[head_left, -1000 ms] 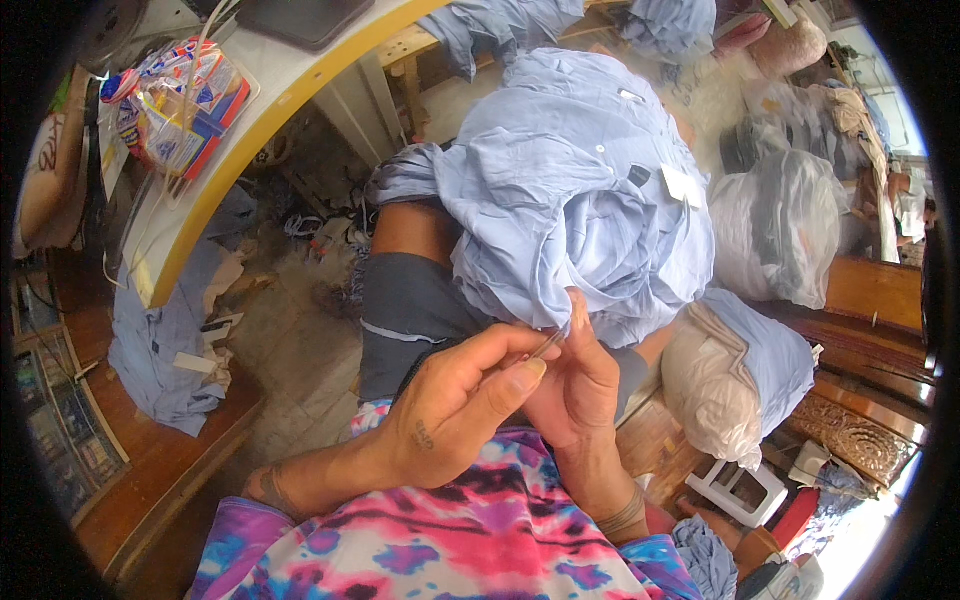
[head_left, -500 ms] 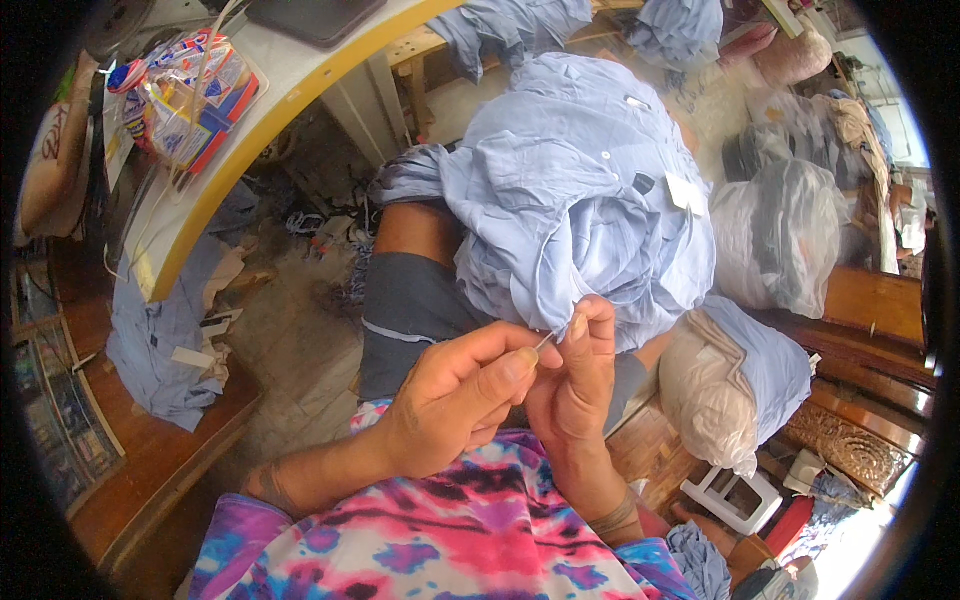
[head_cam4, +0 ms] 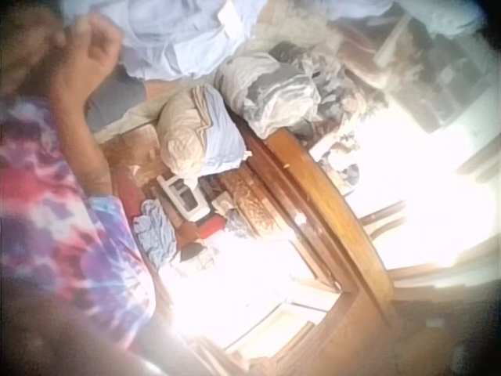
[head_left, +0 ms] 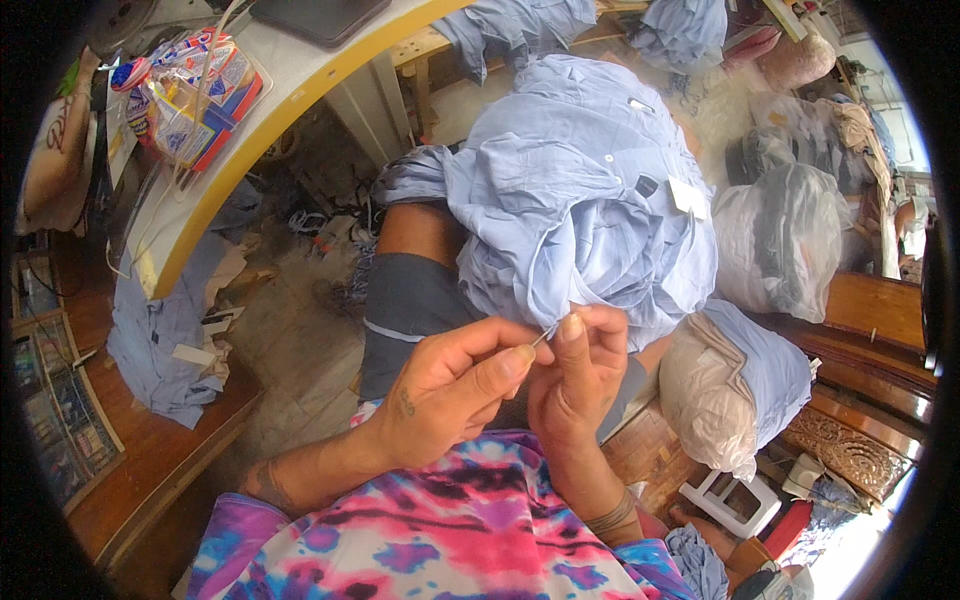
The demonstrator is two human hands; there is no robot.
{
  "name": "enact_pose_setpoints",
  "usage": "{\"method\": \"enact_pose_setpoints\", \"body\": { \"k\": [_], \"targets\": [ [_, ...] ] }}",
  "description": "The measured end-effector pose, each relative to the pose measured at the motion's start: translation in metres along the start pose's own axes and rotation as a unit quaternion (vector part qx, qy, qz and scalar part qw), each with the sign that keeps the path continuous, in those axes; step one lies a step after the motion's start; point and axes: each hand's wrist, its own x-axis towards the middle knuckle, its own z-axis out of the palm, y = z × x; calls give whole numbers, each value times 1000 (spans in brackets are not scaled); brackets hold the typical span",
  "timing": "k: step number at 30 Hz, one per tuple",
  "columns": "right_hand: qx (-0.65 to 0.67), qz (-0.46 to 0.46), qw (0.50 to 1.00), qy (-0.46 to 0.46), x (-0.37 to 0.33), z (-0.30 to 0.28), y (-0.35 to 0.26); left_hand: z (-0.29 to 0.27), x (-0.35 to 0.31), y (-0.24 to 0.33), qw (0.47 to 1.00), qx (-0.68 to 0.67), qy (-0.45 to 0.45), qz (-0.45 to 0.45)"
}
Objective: The person uses small shears to cut and remove loose threads from light blue shirts, handling each garment to clear the collar and seams.
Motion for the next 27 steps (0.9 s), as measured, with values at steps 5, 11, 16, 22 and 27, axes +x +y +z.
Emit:
{"method": "enact_pose_setpoints", "body": {
  "k": [5,11,16,22,27],
  "targets": [
    [-17,-35,999,-3,-1,3,0,-1,1,2,1000,22,6,10],
    [-35,-45,998,0,1,2,2,-6,5,3,999,27,20,1],
    [-19,-17,1000,-3,0,-1,-1,-8,0,1,997,69,37,1],
    [39,36,998,-17,5,-2,-9,-4,3,6,942,234,125,207],
    [40,64,996,-50,4,-7,-17,-13,32,10,917,316,76,230]
  ]
}}
